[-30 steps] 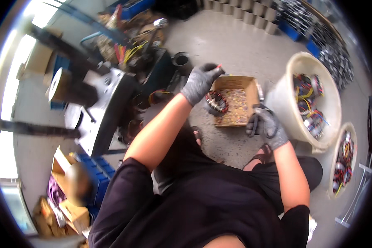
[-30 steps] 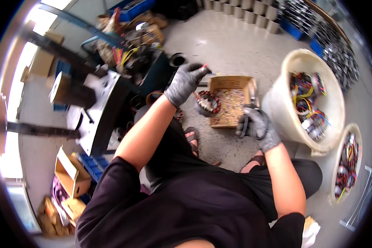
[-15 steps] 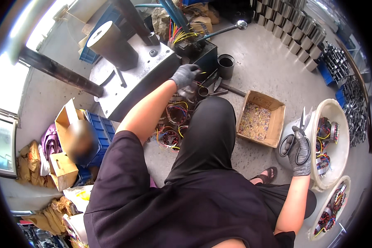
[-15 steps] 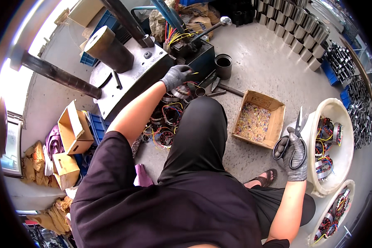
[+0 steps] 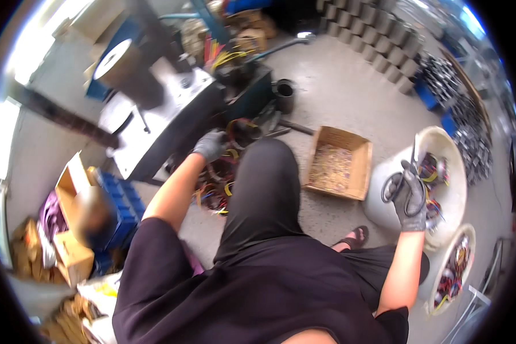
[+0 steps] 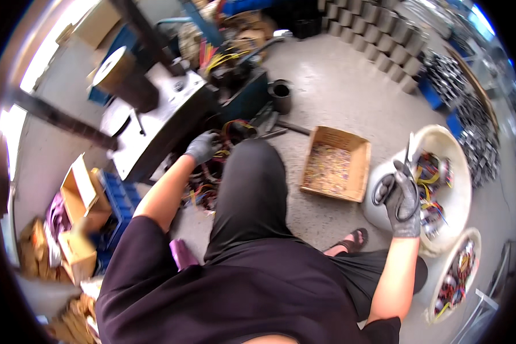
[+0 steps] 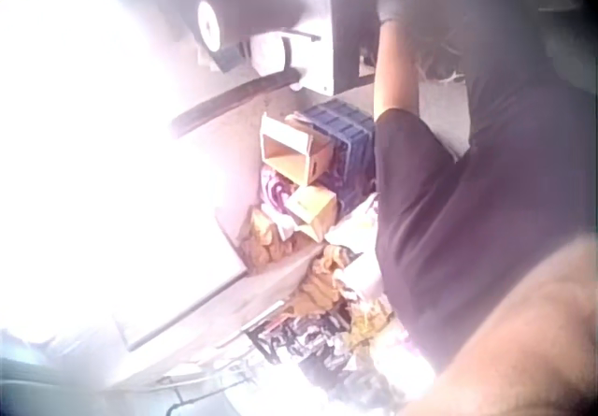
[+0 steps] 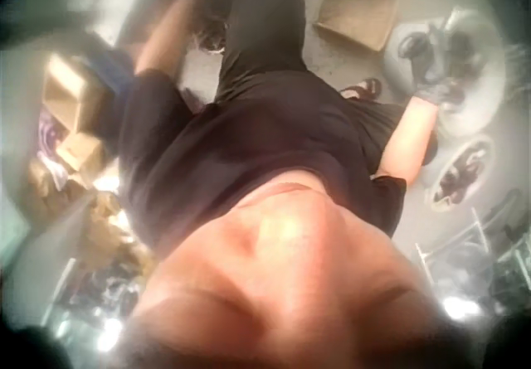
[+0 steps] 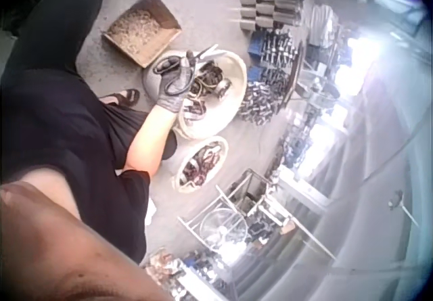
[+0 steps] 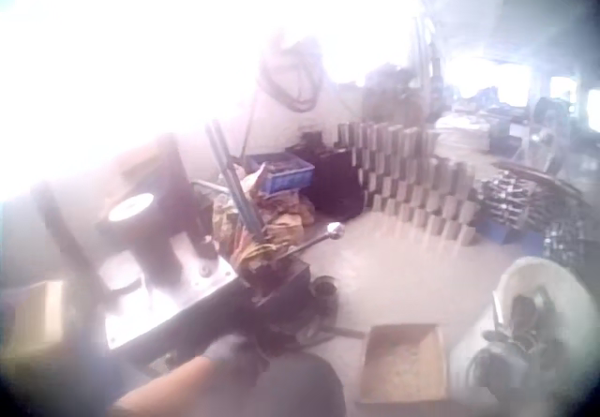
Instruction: The person takes motor stators from a container, trims their wires using scissors over a cardboard box, and places the stators onto the floor.
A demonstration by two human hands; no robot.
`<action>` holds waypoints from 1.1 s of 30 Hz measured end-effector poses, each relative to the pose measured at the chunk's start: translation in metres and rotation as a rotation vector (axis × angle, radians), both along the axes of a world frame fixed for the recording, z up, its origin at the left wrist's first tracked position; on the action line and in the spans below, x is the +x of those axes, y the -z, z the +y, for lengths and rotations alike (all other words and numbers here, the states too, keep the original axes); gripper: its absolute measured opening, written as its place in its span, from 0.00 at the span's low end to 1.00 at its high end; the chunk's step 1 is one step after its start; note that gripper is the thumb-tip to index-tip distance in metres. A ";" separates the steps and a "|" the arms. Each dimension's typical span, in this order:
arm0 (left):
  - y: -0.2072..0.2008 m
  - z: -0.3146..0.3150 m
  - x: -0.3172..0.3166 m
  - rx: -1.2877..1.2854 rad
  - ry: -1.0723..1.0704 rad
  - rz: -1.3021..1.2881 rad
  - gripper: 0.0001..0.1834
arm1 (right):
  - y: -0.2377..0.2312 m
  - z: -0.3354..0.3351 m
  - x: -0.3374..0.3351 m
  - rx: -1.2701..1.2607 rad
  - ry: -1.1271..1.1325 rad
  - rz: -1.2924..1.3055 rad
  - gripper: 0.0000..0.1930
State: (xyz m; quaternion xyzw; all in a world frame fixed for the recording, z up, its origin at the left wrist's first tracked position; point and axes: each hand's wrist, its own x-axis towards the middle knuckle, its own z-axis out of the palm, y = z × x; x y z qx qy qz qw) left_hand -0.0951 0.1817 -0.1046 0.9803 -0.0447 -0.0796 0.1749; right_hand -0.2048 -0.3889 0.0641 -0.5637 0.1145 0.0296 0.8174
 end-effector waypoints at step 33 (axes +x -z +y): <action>-0.095 -0.384 0.007 -0.364 0.754 -0.047 0.14 | 0.084 -0.277 0.128 -1.736 0.339 0.397 0.15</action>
